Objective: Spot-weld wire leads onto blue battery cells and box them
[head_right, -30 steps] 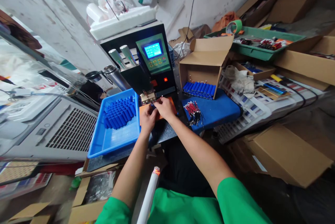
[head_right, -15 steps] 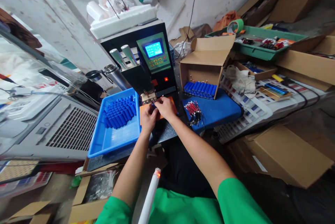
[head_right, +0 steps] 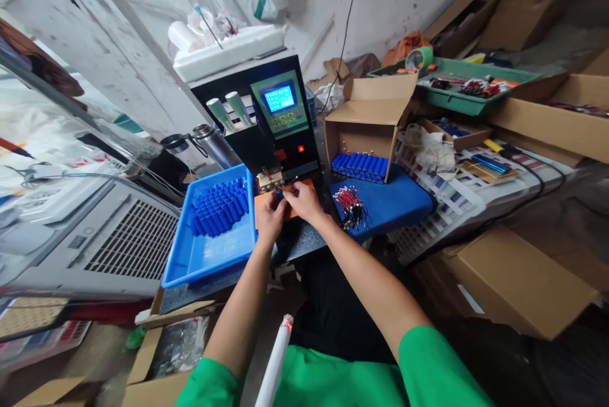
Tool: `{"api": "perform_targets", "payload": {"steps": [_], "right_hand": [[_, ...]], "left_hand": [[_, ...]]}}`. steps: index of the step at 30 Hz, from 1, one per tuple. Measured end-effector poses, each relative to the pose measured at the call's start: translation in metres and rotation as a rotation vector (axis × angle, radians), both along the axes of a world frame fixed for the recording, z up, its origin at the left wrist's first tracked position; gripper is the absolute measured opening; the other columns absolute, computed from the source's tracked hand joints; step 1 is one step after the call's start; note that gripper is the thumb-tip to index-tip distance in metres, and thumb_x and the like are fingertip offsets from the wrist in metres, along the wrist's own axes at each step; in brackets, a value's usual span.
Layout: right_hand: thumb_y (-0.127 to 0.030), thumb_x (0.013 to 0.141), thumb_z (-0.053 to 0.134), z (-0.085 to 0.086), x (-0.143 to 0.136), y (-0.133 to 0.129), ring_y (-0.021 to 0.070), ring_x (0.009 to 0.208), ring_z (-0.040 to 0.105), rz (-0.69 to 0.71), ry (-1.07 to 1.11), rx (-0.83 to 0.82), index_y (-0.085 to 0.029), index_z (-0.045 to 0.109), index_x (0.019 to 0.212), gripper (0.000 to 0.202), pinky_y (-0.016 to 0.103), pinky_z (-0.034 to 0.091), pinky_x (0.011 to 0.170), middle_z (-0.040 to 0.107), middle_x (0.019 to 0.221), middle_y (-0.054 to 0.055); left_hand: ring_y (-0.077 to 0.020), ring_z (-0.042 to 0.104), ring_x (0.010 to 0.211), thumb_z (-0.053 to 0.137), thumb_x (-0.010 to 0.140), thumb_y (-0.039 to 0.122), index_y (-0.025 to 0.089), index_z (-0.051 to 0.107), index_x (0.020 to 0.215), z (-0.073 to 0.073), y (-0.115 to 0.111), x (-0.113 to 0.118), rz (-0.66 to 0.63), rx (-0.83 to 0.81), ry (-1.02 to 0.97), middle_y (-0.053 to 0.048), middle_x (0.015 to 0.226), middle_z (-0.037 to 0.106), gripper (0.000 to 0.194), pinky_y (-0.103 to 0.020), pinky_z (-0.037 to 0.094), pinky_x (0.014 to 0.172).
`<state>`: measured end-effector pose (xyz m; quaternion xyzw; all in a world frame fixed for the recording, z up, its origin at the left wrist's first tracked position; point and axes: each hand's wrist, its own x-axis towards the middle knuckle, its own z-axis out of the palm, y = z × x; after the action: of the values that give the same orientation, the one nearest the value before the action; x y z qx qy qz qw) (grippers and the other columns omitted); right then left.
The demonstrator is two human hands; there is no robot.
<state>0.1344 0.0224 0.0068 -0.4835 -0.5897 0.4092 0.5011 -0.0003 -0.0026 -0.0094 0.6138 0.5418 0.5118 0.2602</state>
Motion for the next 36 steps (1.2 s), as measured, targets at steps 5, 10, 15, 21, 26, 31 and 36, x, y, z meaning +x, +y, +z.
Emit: {"api": "perform_targets", "payload": {"steps": [5, 10, 15, 21, 26, 31, 36], "right_hand": [[-0.036, 0.080, 0.063, -0.001, 0.005, -0.002, 0.0152, 0.064, 0.054, 0.024, -0.049, 0.007, -0.020, 0.056, 0.063, 0.024, 0.027, 0.040, 0.064, 0.061, 0.064, -0.001], [-0.041, 0.079, 0.063, -0.006, 0.009, 0.001, 0.0142, 0.057, 0.050, 0.082, 0.043, -0.009, -0.021, 0.055, 0.060, 0.029, 0.026, 0.037, 0.057, 0.054, 0.054, -0.002], [-0.047, 0.076, 0.065, -0.006, 0.012, 0.003, 0.0117, 0.048, 0.046, 0.159, 0.158, -0.091, -0.021, 0.054, 0.059, 0.033, 0.024, 0.034, 0.049, 0.052, 0.049, -0.003], [-0.051, 0.073, 0.068, -0.001, 0.014, 0.000, 0.0094, 0.043, 0.042, 0.178, 0.230, -0.130, -0.020, 0.054, 0.058, 0.037, 0.022, 0.030, 0.043, 0.051, 0.048, -0.003], [-0.053, 0.074, 0.069, -0.001, 0.017, 0.001, 0.0088, 0.042, 0.041, 0.201, 0.254, -0.158, -0.020, 0.053, 0.058, 0.040, 0.022, 0.030, 0.041, 0.050, 0.045, -0.003], [-0.055, 0.074, 0.070, -0.005, 0.017, 0.004, 0.0086, 0.042, 0.042, 0.204, 0.265, -0.156, -0.020, 0.055, 0.061, 0.040, 0.021, 0.031, 0.041, 0.051, 0.047, -0.004], [-0.052, 0.075, 0.066, -0.005, 0.019, 0.002, 0.0094, 0.046, 0.044, 0.228, 0.253, -0.136, -0.020, 0.057, 0.064, 0.036, 0.022, 0.032, 0.044, 0.053, 0.053, -0.004]], "left_hand": [[-0.0188, 0.068, 0.086, 0.062, 0.089, 0.036, 0.018, 0.069, 0.103, 0.000, 0.000, -0.001, 0.021, 0.004, 0.028, -0.006, 0.095, 0.074, 0.024, -0.032, 0.053, 0.083], [-0.0164, 0.064, 0.078, 0.062, 0.088, 0.038, 0.018, 0.068, 0.097, 0.003, 0.001, 0.001, 0.005, 0.002, 0.038, -0.004, 0.087, 0.071, 0.023, -0.029, 0.052, 0.077], [-0.0195, 0.069, 0.090, 0.069, 0.084, 0.044, 0.018, 0.068, 0.107, 0.012, -0.002, -0.004, 0.024, 0.011, -0.098, -0.008, 0.099, 0.073, 0.035, -0.034, 0.055, 0.085], [-0.0207, 0.069, 0.086, 0.062, 0.089, 0.042, 0.019, 0.072, 0.096, 0.017, -0.029, -0.022, 0.061, -0.009, 0.079, -0.007, 0.093, 0.074, 0.026, -0.034, 0.055, 0.080], [-0.0210, 0.066, 0.085, 0.066, 0.084, 0.034, 0.021, 0.074, 0.088, 0.014, -0.038, -0.022, -0.065, 0.044, 0.350, -0.007, 0.091, 0.074, 0.015, -0.035, 0.052, 0.081], [-0.0189, 0.064, 0.076, 0.064, 0.084, 0.035, 0.020, 0.071, 0.078, 0.012, -0.028, -0.021, -0.118, -0.034, 0.234, -0.006, 0.082, 0.072, 0.018, -0.032, 0.051, 0.074], [-0.0180, 0.065, 0.071, 0.063, 0.086, 0.035, 0.020, 0.070, 0.076, 0.013, -0.029, -0.020, -0.123, -0.078, 0.167, -0.005, 0.077, 0.072, 0.020, -0.031, 0.051, 0.071]]}}
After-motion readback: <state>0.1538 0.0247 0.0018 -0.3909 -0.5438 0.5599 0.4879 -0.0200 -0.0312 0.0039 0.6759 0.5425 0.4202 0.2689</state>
